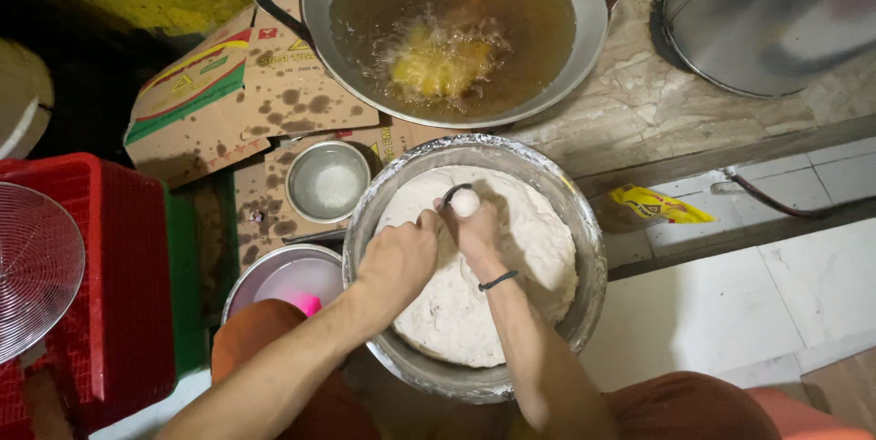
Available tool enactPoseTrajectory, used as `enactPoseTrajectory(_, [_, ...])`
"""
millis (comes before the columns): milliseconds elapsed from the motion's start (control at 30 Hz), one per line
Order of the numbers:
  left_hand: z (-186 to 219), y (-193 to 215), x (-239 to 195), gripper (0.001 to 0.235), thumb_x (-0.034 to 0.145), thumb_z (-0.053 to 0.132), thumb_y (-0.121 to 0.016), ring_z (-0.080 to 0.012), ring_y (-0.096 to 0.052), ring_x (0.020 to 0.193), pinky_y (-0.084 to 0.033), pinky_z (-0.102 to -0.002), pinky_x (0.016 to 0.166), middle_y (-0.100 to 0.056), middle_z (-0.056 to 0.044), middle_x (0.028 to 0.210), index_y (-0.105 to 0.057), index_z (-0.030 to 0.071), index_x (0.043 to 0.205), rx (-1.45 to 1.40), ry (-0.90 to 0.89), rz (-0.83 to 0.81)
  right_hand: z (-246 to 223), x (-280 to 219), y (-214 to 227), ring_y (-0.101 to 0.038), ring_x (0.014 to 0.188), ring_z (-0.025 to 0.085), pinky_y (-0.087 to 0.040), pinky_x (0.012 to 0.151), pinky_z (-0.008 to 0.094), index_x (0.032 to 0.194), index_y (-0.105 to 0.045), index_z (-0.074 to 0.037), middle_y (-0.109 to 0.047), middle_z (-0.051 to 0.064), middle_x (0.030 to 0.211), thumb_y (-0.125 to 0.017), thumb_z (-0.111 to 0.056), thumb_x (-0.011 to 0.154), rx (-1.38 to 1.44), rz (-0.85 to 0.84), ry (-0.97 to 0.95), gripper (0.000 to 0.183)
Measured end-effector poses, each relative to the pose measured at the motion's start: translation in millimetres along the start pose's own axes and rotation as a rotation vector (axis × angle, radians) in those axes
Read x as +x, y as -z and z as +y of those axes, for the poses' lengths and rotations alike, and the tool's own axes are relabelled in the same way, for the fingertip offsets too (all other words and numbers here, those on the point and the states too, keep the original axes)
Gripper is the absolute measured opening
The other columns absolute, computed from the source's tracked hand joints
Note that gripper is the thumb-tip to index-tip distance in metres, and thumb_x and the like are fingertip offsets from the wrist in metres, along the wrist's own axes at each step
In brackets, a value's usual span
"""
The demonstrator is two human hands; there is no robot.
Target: The person repeatedly pinches off small pieces of dough from a large metal bowl, rolls them into balls, and drops them into a pot of hot oil to fry. The person continues this process throughout the clip.
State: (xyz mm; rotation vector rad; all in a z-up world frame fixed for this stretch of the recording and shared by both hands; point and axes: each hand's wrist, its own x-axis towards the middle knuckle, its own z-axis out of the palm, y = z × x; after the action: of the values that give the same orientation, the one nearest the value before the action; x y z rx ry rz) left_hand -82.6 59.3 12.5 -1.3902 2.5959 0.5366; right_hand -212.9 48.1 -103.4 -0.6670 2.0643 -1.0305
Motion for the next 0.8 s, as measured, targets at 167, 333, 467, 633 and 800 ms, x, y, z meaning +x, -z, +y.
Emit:
enactPoseTrajectory(167, [-4.7, 1.3, 12.4, 0.021, 0.088, 0.010, -0.039, -0.0420, -0.068, 0.072, -0.057, -0.047, 0.059, -0.066, -0.023, 0.077, -0.053, 0.000, 0.099, -0.016, -0.015, 0.013, 22.7, 9.8, -8.5, -0.069, 0.090, 0.031, -0.052, 0.074, 0.038, 0.097, -0.072, -0.004, -0.071, 0.016, 0.087, -0.082, -0.028, 0.065, 0.031, 0.003, -0.063, 0.041])
enactPoseTrajectory(333, [-36.1, -9.8, 44.1, 0.031, 0.083, 0.020, -0.057, -0.0533, -0.061, 0.094, -0.053, -0.058, 0.075, -0.062, -0.033, 0.096, -0.064, -0.004, 0.101, -0.353, 0.030, -0.210, 31.3, 14.2, -7.4, -0.070, 0.087, 0.030, -0.052, 0.072, 0.035, 0.092, -0.073, -0.003, -0.070, 0.017, 0.082, -0.080, -0.021, 0.063, 0.091, 0.016, 0.001, 0.035])
enactPoseTrajectory(467, [-37.3, 22.0, 36.6, 0.028, 0.078, 0.020, -0.050, -0.0355, -0.059, 0.077, -0.047, -0.042, 0.063, -0.062, -0.023, 0.078, -0.071, 0.003, 0.085, -0.642, 0.125, -0.222, 9.5, 5.7, 2.2, -0.068, 0.086, 0.032, -0.051, 0.068, 0.032, 0.086, -0.071, 0.005, -0.068, 0.022, 0.079, -0.080, -0.014, 0.058, 0.077, 0.095, 0.063, 0.035])
enactPoseTrajectory(633, [-43.8, 33.8, 64.4, 0.030, 0.070, 0.005, -0.051, -0.0206, -0.051, 0.042, -0.039, -0.026, 0.032, -0.055, -0.018, 0.067, -0.069, -0.006, 0.091, -0.889, 0.208, -0.258, 27.2, 24.4, -1.1, -0.064, 0.061, 0.023, -0.045, 0.052, 0.035, 0.065, -0.069, 0.000, -0.063, 0.013, 0.059, -0.073, -0.016, 0.065, 0.031, 0.157, 0.093, 0.016])
enactPoseTrajectory(800, [-21.5, 98.6, 121.4, 0.027, 0.073, 0.026, -0.057, -0.0208, -0.056, 0.035, -0.041, -0.030, 0.037, -0.054, -0.011, 0.043, -0.067, 0.003, 0.064, -0.660, 0.188, -0.056, 5.5, 18.7, 12.4, -0.058, 0.058, 0.018, -0.045, 0.056, 0.030, 0.063, -0.065, -0.012, -0.062, 0.007, 0.061, -0.078, -0.032, 0.068, 0.036, 0.189, 0.111, 0.024])
